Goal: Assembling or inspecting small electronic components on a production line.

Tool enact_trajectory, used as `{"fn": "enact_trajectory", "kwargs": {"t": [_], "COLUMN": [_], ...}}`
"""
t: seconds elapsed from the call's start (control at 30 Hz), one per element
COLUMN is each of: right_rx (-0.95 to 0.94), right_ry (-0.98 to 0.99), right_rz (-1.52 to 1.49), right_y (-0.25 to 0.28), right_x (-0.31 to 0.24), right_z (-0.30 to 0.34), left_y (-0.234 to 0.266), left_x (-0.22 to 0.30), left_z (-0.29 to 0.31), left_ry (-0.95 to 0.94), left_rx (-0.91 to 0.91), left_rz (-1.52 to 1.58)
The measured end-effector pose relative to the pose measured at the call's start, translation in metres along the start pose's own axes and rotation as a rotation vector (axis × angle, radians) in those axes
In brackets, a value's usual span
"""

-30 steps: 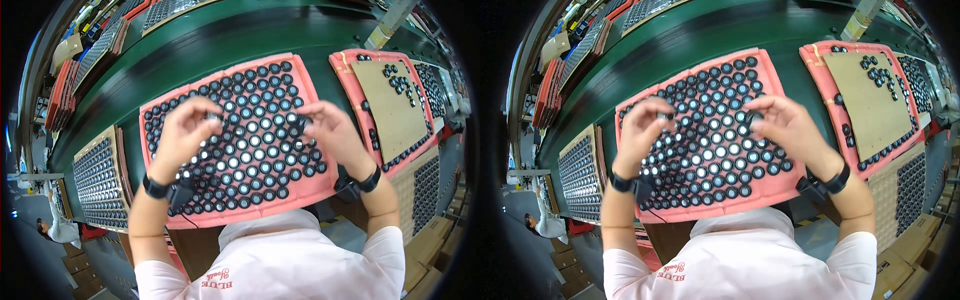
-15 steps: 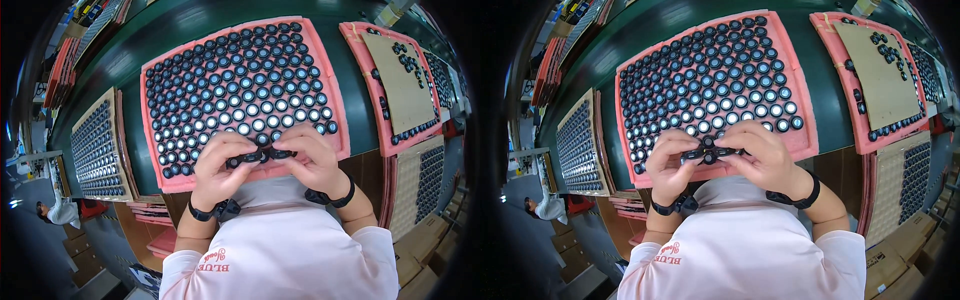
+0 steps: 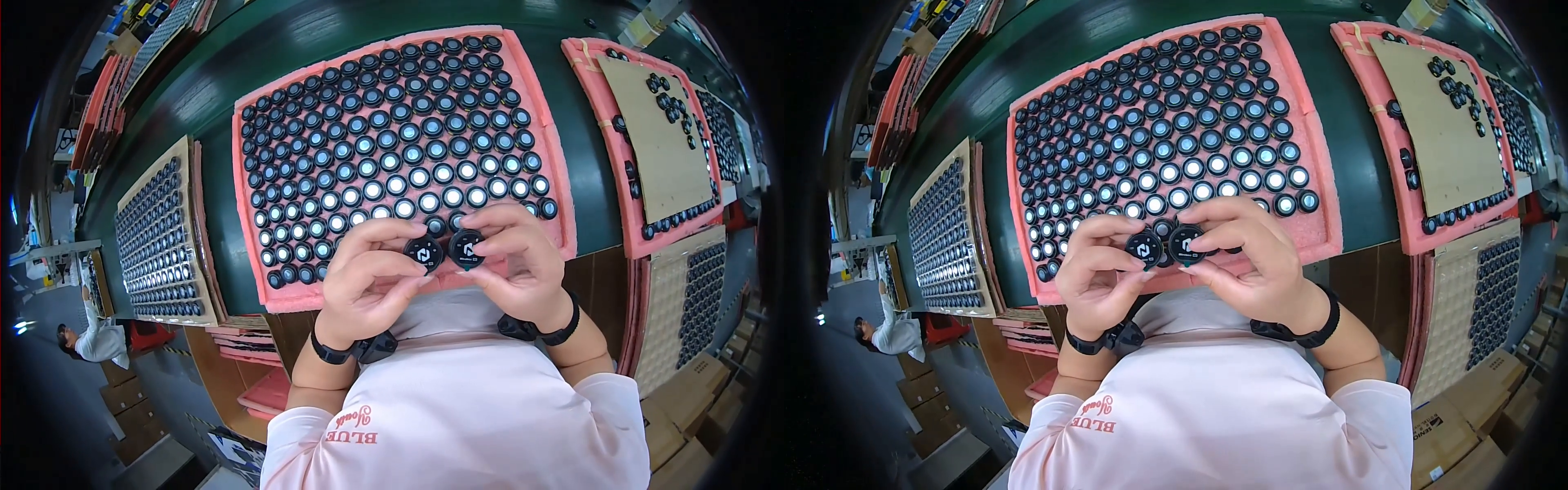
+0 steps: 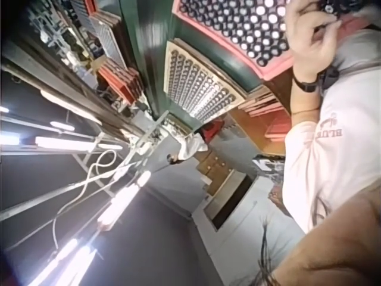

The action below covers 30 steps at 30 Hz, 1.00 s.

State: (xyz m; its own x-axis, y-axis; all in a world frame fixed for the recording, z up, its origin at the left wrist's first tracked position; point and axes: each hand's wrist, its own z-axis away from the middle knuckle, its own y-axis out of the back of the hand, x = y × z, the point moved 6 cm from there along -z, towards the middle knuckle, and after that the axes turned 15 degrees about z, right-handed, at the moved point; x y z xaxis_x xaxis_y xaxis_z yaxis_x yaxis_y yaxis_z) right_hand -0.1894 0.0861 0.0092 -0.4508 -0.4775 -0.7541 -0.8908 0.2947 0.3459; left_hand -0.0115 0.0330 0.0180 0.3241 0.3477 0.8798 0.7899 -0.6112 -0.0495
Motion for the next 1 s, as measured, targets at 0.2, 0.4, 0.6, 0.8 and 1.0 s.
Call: {"fn": "enact_trajectory", "kwargs": {"t": [0.2,0.4,0.6,0.8,1.0], "right_rx": [-0.062,-0.051,-0.12,-0.144,-0.128], "right_ry": [0.005,-0.16,-0.204,-0.113,-0.225], "right_rz": [-0.013,-0.167,-0.231,-0.25,-0.39], "right_y": [-0.002,-0.008,-0.009,-0.012,-0.018], "right_x": [-0.001,0.008,0.012,0.013,0.014], "right_z": [-0.001,0.004,0.002,-0.001,0.003], "left_y": [0.0,0.002,0.002,0.003,0.003], "left_x": [0.0,-0.008,-0.009,-0.008,-0.005], "left_z": [0.0,0.003,0.002,0.001,-0.002], "left_ry": [-0.023,0.006,0.035,0.063,0.01], "left_rx": [-0.058,0.066,-0.008,0.02,-0.006], "left_rz": [-0.032,0.027,-0.006,-0.074,-0.111]}}
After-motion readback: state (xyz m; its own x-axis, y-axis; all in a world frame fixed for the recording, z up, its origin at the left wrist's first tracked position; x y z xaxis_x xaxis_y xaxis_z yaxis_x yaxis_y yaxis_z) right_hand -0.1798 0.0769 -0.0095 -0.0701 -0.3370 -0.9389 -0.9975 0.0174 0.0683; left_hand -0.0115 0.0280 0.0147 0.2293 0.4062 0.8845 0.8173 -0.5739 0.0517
